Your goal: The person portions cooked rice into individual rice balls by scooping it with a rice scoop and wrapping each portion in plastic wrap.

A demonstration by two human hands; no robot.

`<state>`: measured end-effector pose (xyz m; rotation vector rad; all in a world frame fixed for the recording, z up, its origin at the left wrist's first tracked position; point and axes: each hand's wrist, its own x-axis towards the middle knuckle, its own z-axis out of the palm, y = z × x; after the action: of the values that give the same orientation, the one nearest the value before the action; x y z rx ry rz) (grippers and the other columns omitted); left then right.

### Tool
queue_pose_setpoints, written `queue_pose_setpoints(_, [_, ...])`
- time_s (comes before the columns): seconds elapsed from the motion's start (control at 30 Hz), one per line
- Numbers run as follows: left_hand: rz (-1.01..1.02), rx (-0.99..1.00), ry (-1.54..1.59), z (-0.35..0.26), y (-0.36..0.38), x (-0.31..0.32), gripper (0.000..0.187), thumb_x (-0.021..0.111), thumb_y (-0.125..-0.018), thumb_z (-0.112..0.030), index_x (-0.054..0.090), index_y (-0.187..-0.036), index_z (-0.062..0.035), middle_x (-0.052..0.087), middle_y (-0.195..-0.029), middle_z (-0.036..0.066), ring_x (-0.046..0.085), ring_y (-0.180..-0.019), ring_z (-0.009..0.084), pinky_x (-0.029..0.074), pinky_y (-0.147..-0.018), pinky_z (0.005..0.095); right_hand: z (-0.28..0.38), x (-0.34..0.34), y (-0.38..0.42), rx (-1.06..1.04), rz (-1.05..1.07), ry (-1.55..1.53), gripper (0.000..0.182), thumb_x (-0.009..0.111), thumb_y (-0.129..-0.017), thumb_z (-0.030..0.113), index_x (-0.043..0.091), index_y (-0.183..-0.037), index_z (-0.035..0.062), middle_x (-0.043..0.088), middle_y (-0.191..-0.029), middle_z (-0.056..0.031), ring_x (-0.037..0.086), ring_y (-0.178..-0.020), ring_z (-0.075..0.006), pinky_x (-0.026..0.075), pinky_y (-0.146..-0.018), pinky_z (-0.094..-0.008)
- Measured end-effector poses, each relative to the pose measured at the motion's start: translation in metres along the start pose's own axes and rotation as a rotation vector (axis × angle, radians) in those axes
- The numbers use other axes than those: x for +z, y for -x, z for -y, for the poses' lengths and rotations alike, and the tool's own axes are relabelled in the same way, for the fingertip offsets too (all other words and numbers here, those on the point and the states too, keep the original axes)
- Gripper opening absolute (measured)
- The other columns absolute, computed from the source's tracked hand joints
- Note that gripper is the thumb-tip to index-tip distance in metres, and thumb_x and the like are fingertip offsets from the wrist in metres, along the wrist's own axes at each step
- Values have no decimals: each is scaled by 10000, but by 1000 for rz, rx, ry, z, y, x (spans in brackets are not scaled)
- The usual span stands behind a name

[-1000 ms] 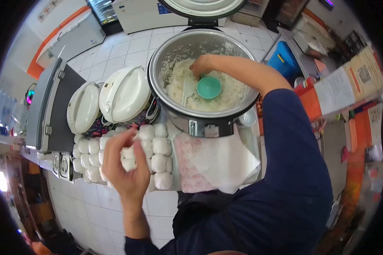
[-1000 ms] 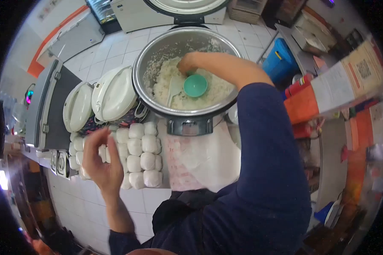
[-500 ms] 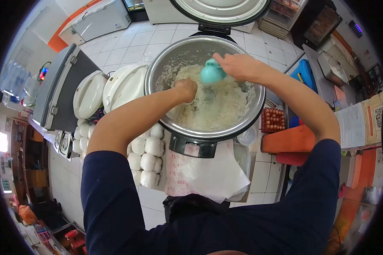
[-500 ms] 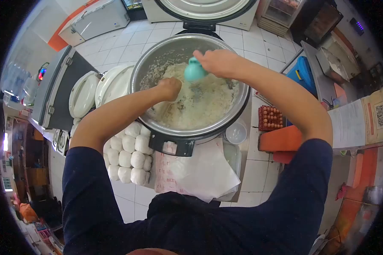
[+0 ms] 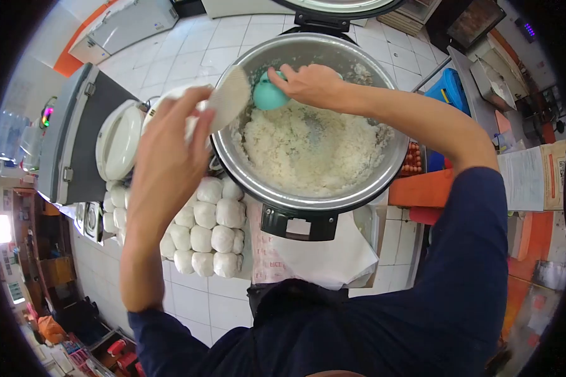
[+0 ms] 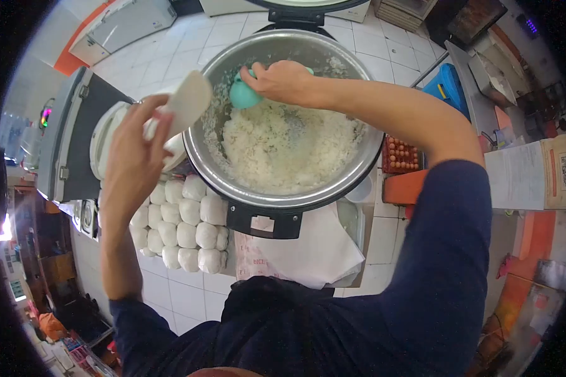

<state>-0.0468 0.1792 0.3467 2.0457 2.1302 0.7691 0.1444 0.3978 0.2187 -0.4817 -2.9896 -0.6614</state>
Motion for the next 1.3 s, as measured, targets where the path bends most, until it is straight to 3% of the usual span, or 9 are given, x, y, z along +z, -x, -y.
queue_pose_setpoints(0.1, [19,-356,389,13,49,-16,260,631,-928,-73,676,-1184,-69,672,-1030,158,669,-814,234,534,-648,325,14,24,-9,-36,70,-28,496,544,-870,73,486,-1348,-42,663,-1026,-205,714,-703,-313,558,-527,-365])
queue_pose_setpoints(0.53, [-416,705,10,19,150,-48,295,786,-672,-111,768,-964,-67,715,-1149,13,548,-653,101,364,-510,210,45,-39,22,-32,804,-230,382,612,-836,33,549,-1211,2,697,-977,-200,699,-921,-372,567,-735,-466])
queue_pose_setpoints(0.7, [-322,596,121,-18,181,-96,589,908,-636,-270,704,-1153,-465,618,-904,-74,473,-656,82,313,-520,215,51,-31,39,84,749,-282,389,614,-836,19,534,-1215,-12,690,-1005,-203,690,-944,-382,566,-750,-467])
queue_pose_setpoints(0.73, [-392,1007,-54,-2,168,-96,642,909,-647,-269,665,-1192,-505,607,-916,-51,460,-692,78,318,-539,199,54,-31,42,76,757,-294,389,614,-836,19,534,-1215,-12,690,-1005,-203,690,-944,-382,566,-750,-467])
queue_pose_setpoints(0.83, [-333,739,54,-11,187,-100,634,905,-664,-274,659,-1203,-500,603,-910,-45,464,-715,82,329,-555,193,52,-31,44,117,720,-314,411,623,-830,15,530,-1230,-8,682,-1026,-204,689,-945,-385,567,-755,-464])
queue_pose_setpoints(0.9, [-497,919,-4,-9,181,-90,218,628,-937,-108,738,-1119,-156,700,-1188,18,659,-939,155,520,-663,280,51,-27,44,129,731,-304,450,633,-820,13,520,-1254,-6,677,-1047,-204,689,-952,-383,569,-757,-460])
queue_pose_setpoints(1.0, [-254,653,22,-12,182,-105,634,914,-636,-277,673,-1191,-467,608,-860,-40,476,-696,100,351,-555,204,50,-30,41,117,818,-287,532,562,-850,17,445,-1369,31,640,-1087,-202,676,-970,-384,561,-775,-457])
queue_pose_setpoints(1.03, [-618,647,50,-17,166,-79,411,786,-698,-151,780,-1081,-300,710,-1047,-78,521,-615,68,309,-499,203,49,-30,42,118,806,-285,532,562,-850,17,445,-1369,31,640,-1087,-202,676,-970,-384,561,-775,-457])
queue_pose_setpoints(1.3, [-288,-27,2269,21,147,23,768,496,-974,-544,272,-1477,-8,525,-1347,304,477,-445,43,365,-384,195,43,-26,40,146,681,-336,442,621,-822,46,546,-1257,29,689,-1043,-189,688,-981,-367,564,-791,-453])
